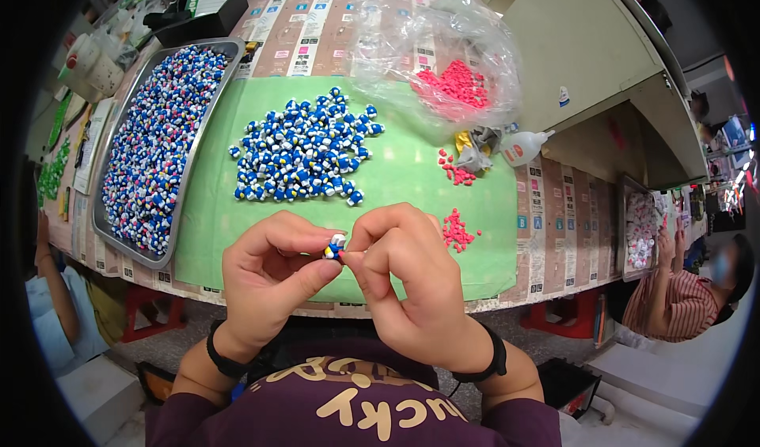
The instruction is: The person sits at a table and repeatedly picks up small blue and white cylindrical candies and pink plastic pieces. They attach the pink pieces to the blue candies by hand, placing the finished items into a pile on a green mat. The process is repetitive and involves handling small components one at a time.
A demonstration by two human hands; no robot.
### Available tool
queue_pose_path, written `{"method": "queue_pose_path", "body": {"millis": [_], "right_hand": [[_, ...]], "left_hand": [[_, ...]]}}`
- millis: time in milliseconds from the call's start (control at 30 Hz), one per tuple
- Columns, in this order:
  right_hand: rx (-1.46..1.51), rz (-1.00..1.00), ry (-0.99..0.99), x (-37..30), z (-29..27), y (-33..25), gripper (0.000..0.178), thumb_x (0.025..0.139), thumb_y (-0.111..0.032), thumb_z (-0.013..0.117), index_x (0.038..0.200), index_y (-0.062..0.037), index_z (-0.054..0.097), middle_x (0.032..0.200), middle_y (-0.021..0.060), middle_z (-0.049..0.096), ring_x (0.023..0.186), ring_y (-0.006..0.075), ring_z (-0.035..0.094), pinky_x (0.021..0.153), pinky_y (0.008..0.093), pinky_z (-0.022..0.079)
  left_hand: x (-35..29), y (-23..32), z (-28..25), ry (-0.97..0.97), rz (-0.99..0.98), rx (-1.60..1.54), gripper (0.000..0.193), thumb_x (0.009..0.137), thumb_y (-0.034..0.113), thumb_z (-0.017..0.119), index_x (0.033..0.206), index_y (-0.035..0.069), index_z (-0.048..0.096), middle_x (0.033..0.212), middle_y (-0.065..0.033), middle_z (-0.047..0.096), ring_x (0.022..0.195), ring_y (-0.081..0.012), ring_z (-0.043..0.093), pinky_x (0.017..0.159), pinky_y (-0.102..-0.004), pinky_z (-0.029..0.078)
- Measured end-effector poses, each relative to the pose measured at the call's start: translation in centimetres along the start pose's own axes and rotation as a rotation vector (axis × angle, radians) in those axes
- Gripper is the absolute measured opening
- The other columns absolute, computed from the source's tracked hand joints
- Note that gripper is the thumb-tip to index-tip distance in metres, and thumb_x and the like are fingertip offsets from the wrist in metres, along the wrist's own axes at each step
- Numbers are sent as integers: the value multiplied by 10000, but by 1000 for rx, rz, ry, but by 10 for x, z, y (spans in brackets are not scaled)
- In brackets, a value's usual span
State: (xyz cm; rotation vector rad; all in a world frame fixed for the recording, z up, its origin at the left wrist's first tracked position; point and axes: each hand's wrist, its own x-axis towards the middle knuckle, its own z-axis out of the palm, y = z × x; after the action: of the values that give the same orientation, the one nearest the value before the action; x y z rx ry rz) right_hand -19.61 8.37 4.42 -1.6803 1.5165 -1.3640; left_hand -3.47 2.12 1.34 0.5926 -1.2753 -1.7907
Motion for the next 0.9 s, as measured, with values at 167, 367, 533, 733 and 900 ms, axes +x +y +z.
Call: {"method": "queue_pose_path", "body": {"millis": [167,367,533,733,900], "right_hand": [[-2,-17,27,-3,5,-2,298,823,69,674,727,-85,437,888,93,581,784,209,527,732,306,370],[52,51,50,-7,9,3,291,829,41,691,811,-81,427,876,69,459,810,182,449,728,286,378],[310,226,-136,-1,3,8,302,828,51,691,880,-87,427,918,43,433,855,139,433,761,259,397],[172,218,181,-4,-51,26,291,834,89,645,920,-89,433,974,43,472,902,127,462,823,259,408],[-70,303,191,-22,-92,46,204,856,33,648,887,-56,467,944,42,511,905,122,490,857,258,403]], "left_hand": [[-3,-1,2,11,152,214,231,767,-137,729,965,-25,689,988,-135,662,922,-184,659,771,-272,545],[-3,3,-4,-23,319,404,240,714,-120,785,909,-1,710,925,-139,689,850,-188,677,734,-284,548],[-1,10,-20,-137,301,407,234,723,-133,764,888,14,686,906,-127,683,819,-168,664,705,-267,545],[9,25,-106,342,471,653,162,804,-136,634,853,14,594,857,-46,612,767,-121,575,720,-242,482],[4,48,-180,671,354,867,104,866,-44,667,929,5,602,910,-28,581,776,-56,536,669,-209,472]]}}
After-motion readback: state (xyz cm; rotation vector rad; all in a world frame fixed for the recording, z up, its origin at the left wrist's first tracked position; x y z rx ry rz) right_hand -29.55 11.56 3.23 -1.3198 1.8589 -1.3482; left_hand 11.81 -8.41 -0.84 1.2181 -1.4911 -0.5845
